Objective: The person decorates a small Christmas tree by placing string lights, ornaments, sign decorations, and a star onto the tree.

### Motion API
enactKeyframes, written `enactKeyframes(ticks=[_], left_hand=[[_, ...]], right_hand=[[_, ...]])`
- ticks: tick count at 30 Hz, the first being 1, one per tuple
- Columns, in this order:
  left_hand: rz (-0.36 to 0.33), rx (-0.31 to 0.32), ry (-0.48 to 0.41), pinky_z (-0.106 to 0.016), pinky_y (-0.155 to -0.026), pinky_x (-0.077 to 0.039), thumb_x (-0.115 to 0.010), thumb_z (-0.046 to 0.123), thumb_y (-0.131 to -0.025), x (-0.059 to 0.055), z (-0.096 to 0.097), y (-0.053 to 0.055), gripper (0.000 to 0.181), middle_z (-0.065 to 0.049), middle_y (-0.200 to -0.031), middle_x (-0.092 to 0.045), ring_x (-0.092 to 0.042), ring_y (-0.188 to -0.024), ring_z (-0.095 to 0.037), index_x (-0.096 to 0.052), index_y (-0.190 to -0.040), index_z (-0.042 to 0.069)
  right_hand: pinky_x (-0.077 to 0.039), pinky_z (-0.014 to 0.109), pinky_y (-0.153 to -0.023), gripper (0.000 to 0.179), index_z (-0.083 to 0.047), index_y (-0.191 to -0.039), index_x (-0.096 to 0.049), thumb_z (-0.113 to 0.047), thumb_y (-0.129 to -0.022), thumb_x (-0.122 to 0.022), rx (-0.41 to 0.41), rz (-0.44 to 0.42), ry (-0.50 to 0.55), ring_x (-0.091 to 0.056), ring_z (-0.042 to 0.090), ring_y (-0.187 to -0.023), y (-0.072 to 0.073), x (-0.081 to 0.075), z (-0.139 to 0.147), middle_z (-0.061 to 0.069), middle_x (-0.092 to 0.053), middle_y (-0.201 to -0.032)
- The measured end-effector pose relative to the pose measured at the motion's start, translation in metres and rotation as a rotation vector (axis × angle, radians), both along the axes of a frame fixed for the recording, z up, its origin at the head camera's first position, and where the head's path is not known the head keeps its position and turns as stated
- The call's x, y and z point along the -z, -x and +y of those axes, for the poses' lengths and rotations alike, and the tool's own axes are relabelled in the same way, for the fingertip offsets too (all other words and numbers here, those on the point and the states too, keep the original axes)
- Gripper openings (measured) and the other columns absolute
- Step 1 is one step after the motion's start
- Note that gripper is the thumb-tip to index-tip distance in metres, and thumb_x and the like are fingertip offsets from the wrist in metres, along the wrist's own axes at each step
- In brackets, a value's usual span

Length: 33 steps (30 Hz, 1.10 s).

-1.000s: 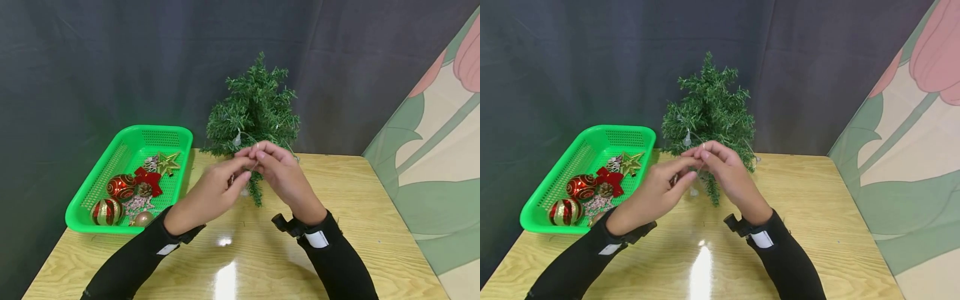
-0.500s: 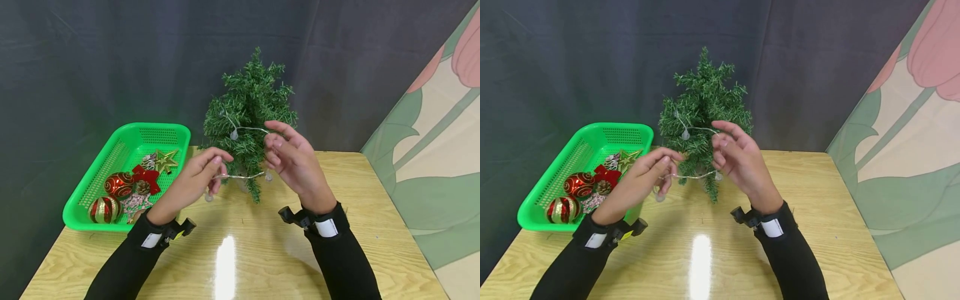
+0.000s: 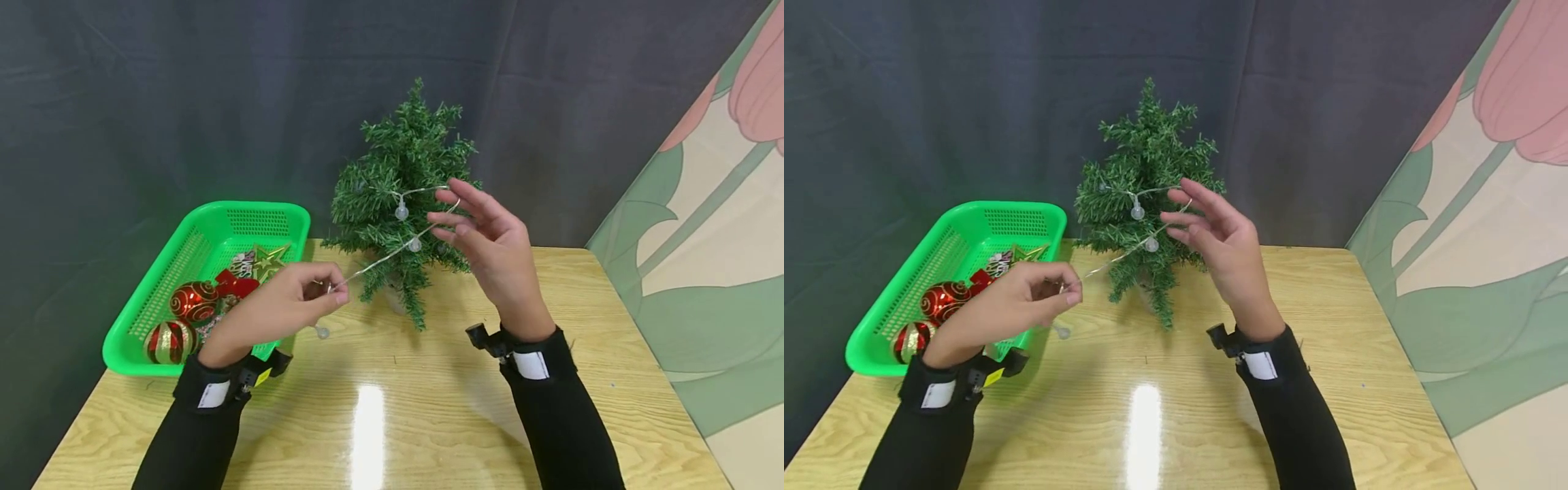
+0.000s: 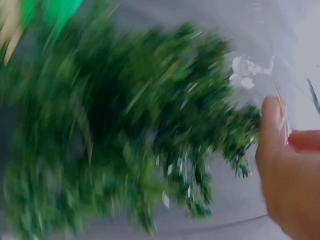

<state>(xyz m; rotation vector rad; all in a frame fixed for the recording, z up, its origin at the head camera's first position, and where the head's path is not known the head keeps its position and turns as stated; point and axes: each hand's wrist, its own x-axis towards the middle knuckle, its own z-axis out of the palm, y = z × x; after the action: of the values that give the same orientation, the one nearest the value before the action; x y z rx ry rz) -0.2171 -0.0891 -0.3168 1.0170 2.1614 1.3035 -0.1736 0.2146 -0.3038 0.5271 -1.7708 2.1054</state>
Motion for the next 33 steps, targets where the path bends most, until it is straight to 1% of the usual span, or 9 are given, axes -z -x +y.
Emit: enactKeyframes(ticks=[5,8,11,14,16,19,23,28,33], left_hand=[[0.000,0.040,-0.111,-0.033,-0.051,-0.042,-0.057,0.018,-0.108,-0.008,-0.007,-0.002,0.014,-0.004,-0.063,-0.041,-0.040,-0.050,-0.021,-0.067,-0.102,0.011],[-0.051,0.089,-0.265,-0.034,-0.052,-0.039,-0.054,0.016,-0.109,-0.013,-0.005,-0.006,0.017,-0.003,-0.064,-0.042,-0.039,-0.054,-0.022,-0.067,-0.103,0.007],[-0.110,0.151,-0.437,-0.033,-0.054,-0.037,-0.049,0.011,-0.109,-0.019,-0.002,-0.004,0.018,-0.004,-0.069,-0.045,-0.040,-0.059,-0.022,-0.066,-0.104,0.007],[-0.196,0.235,-0.577,-0.032,-0.056,-0.032,-0.041,0.005,-0.107,-0.021,0.000,0.006,0.025,-0.004,-0.074,-0.046,-0.039,-0.063,-0.020,-0.065,-0.105,0.010],[-0.278,0.255,-0.623,-0.030,-0.058,-0.032,-0.038,0.003,-0.106,-0.020,0.001,0.017,0.030,-0.003,-0.078,-0.048,-0.040,-0.066,-0.019,-0.066,-0.109,0.011],[-0.360,0.207,-0.619,-0.027,-0.062,-0.038,-0.041,0.007,-0.109,-0.016,-0.001,0.034,0.025,-0.003,-0.087,-0.054,-0.045,-0.073,-0.019,-0.066,-0.112,0.008],[-0.334,0.105,-0.541,-0.025,-0.058,-0.038,-0.052,0.014,-0.109,-0.011,-0.006,0.055,0.018,-0.004,-0.091,-0.061,-0.042,-0.063,-0.016,-0.066,-0.112,0.002],[-0.355,0.093,-0.544,-0.030,-0.051,-0.022,-0.056,0.018,-0.108,-0.015,-0.012,0.069,0.019,-0.003,-0.083,-0.061,-0.030,-0.050,-0.015,-0.066,-0.107,0.002],[-0.491,0.208,-0.669,-0.026,-0.049,-0.022,-0.054,0.015,-0.109,-0.038,0.001,0.071,0.017,-0.003,-0.083,-0.064,-0.031,-0.049,-0.012,-0.067,-0.103,0.005]], right_hand=[[-0.050,0.022,-0.072,0.029,-0.007,-0.126,-0.073,-0.003,-0.098,-0.070,0.511,0.250,-0.653,-0.066,0.013,-0.082,0.006,0.010,-0.003,0.007,-0.076,-0.113],[-0.040,0.026,-0.066,0.012,-0.006,-0.108,-0.078,-0.012,-0.097,-0.073,0.664,0.369,-0.839,-0.055,0.017,-0.072,0.010,0.012,-0.007,0.009,-0.074,-0.098],[-0.036,0.026,-0.066,0.015,-0.003,-0.094,-0.077,-0.013,-0.102,-0.067,0.654,0.376,-0.787,-0.050,0.016,-0.071,0.014,0.012,-0.008,0.012,-0.068,-0.096],[-0.039,0.025,-0.069,0.028,0.002,-0.089,-0.076,-0.009,-0.107,-0.056,0.549,0.299,-0.588,-0.053,0.015,-0.080,0.016,0.009,-0.007,0.011,-0.065,-0.104],[-0.041,0.027,-0.070,0.036,0.004,-0.089,-0.075,-0.011,-0.110,-0.050,0.474,0.233,-0.453,-0.054,0.016,-0.082,0.017,0.005,-0.004,0.009,-0.065,-0.106],[-0.042,0.030,-0.068,0.046,0.006,-0.085,-0.074,-0.021,-0.112,-0.047,0.394,0.133,-0.270,-0.053,0.020,-0.077,0.021,-0.002,-0.001,0.004,-0.067,-0.098],[-0.042,0.031,-0.068,0.046,0.000,-0.082,-0.074,-0.027,-0.110,-0.051,0.299,0.014,-0.128,-0.054,0.019,-0.075,0.026,-0.008,0.003,0.004,-0.068,-0.090],[-0.042,0.030,-0.068,0.034,-0.005,-0.090,-0.074,-0.025,-0.109,-0.054,0.248,-0.115,-0.121,-0.050,0.020,-0.076,0.026,-0.011,0.003,0.003,-0.064,-0.091],[-0.033,0.030,-0.061,0.028,-0.004,-0.105,-0.074,-0.024,-0.109,-0.055,0.379,-0.076,-0.347,-0.037,0.020,-0.065,0.019,-0.012,-0.003,0.002,-0.052,-0.086]])
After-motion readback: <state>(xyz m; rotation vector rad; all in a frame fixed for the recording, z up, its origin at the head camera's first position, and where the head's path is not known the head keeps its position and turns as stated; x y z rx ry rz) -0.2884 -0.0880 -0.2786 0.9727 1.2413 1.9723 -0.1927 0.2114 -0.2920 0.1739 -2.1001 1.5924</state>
